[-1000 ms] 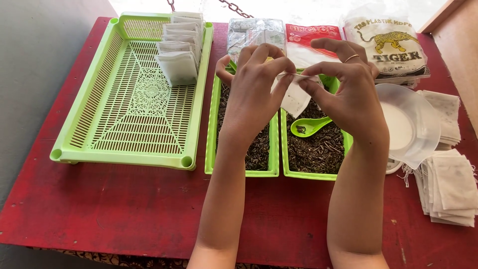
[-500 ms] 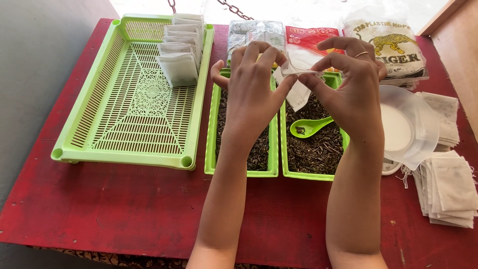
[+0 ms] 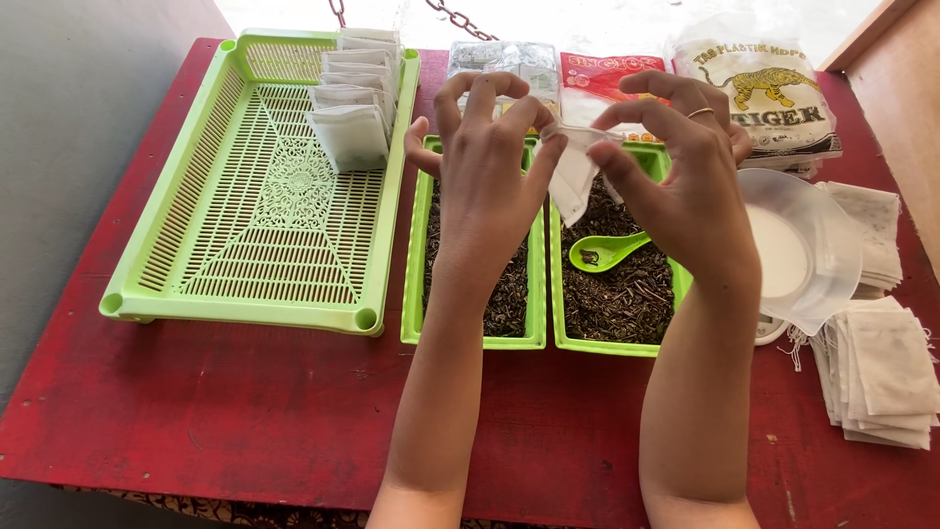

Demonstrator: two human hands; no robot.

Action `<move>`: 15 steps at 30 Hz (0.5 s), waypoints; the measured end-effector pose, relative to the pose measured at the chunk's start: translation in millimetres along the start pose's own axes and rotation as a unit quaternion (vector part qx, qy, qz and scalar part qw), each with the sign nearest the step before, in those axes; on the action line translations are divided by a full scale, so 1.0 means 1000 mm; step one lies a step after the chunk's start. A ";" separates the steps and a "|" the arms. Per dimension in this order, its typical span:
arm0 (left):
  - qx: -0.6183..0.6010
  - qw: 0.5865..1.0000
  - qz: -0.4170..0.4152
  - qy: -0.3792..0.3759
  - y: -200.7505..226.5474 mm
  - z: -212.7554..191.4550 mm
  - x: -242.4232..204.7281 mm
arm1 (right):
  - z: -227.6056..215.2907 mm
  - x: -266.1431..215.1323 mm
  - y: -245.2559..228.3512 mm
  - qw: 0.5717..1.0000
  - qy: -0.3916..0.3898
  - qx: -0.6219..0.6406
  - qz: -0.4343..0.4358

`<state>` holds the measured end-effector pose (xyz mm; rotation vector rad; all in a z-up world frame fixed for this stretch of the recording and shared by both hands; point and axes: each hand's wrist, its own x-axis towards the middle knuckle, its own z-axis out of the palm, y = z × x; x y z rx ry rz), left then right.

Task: Filling small tea bags with loose tea leaves using a spoon and organizing them in a tray

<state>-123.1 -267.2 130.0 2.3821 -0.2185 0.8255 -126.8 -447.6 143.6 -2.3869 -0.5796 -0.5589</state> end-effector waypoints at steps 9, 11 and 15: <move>0.006 1.000 0.023 -0.005 -0.005 -0.003 0.000 | -0.003 0.001 0.009 0.999 -0.020 0.031 -0.034; 0.000 1.000 0.025 -0.009 -0.003 -0.004 -0.001 | 0.001 0.000 0.013 0.999 0.002 0.020 -0.030; 0.003 0.999 0.042 -0.018 -0.005 -0.005 -0.002 | 0.001 -0.001 0.014 0.998 0.048 0.005 -0.031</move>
